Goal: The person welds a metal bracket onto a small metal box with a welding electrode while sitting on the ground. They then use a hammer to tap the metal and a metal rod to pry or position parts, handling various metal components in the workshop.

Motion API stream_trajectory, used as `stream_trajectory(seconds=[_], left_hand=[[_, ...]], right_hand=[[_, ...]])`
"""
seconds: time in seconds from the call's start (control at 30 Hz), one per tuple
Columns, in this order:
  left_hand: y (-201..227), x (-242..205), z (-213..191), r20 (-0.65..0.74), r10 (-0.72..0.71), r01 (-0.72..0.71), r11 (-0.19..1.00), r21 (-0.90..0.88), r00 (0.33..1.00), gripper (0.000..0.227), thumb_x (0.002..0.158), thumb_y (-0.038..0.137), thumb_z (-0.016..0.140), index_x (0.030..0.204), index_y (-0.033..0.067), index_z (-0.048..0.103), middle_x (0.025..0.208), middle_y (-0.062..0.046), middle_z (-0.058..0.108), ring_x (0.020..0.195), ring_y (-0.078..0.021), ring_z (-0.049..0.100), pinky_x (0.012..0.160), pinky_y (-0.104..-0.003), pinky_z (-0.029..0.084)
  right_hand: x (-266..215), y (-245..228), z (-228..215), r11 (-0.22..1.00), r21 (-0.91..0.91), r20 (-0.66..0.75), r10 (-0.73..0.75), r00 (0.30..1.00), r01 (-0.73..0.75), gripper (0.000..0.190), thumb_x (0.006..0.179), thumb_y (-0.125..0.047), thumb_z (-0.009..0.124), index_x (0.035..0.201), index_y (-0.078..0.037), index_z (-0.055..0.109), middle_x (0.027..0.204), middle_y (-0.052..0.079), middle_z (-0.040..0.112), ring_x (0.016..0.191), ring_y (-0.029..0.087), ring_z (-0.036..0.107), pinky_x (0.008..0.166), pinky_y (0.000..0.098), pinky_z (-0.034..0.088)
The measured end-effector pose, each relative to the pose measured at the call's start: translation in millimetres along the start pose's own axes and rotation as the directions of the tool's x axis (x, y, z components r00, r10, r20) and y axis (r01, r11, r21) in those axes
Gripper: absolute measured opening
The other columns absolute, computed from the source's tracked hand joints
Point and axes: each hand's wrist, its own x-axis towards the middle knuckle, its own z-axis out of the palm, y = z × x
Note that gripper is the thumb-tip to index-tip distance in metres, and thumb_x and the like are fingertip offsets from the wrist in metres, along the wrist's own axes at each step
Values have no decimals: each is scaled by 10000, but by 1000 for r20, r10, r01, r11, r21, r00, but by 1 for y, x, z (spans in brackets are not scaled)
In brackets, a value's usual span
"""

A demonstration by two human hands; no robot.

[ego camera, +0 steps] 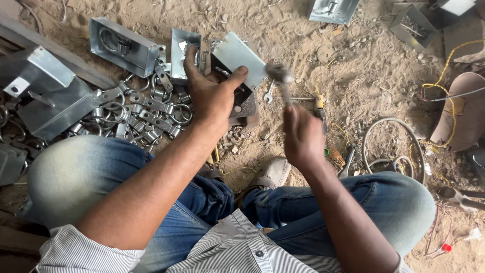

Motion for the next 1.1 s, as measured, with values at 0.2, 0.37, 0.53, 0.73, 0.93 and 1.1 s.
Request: stream_trajectory(seconds=[0.2, 0.37, 0.53, 0.73, 0.93, 1.1], left_hand=[[-5, 1, -4, 50, 47, -46, 998, -32, 998, 1111, 779, 0, 815, 1586, 167, 69, 1185, -231, 705, 1076, -277, 722, 960, -424, 633], [3, 0, -2, 15, 22, -22, 1000, -3, 1000, 1102, 744, -16, 831, 1572, 179, 129, 1157, -232, 693, 1021, -291, 726, 877, -466, 667], [4, -3, -2, -7, -51, 52, 996, 66, 999, 1090, 761, 27, 803, 1587, 223, 119, 1095, -238, 722, 976, -306, 736, 834, -491, 652], [-2, 0, -6, -38, 105, -96, 978, 188, 994, 1050, 780, 26, 890, 1570, 188, 219, 1230, -119, 639, 1094, -260, 708, 927, -449, 608], [-5, 1, -9, 34, 93, -95, 992, 81, 995, 999, 776, 39, 853, 1553, 173, 239, 1135, -194, 719, 1053, -290, 731, 943, -459, 656], [-4, 1, -9, 22, 71, -73, 993, 97, 997, 1023, 765, 45, 851, 1551, 193, 213, 1123, -201, 722, 1073, -264, 724, 950, -439, 643]], right_hand=[[-12, -5, -17, 954, 238, -160, -145, 976, 181, 599, 1122, -520, 218, 818, -111, 532, 579, 6, 497, 428, 107, 444, 358, 312, 348], [-2, -11, -8, 991, 112, 24, 76, 997, -78, 598, 1084, -528, 247, 756, -113, 528, 545, -2, 515, 397, 126, 468, 323, 327, 378], [-8, -5, -11, 967, 179, -161, -154, 975, 182, 602, 1138, -516, 234, 788, -119, 522, 585, -20, 507, 451, 92, 497, 386, 313, 393], [-5, -4, -11, 995, 100, 3, -2, 1000, 1, 562, 1122, -445, 262, 726, -117, 489, 524, -8, 430, 406, 140, 361, 333, 336, 318], [-2, -15, -13, 994, 99, -1, -46, 999, 46, 517, 1098, -438, 258, 763, -120, 490, 505, -16, 430, 359, 136, 386, 295, 373, 323], [-9, -11, -21, 969, 127, -153, -190, 970, 210, 512, 1142, -414, 295, 813, -79, 499, 525, 22, 446, 386, 158, 445, 373, 391, 363]])
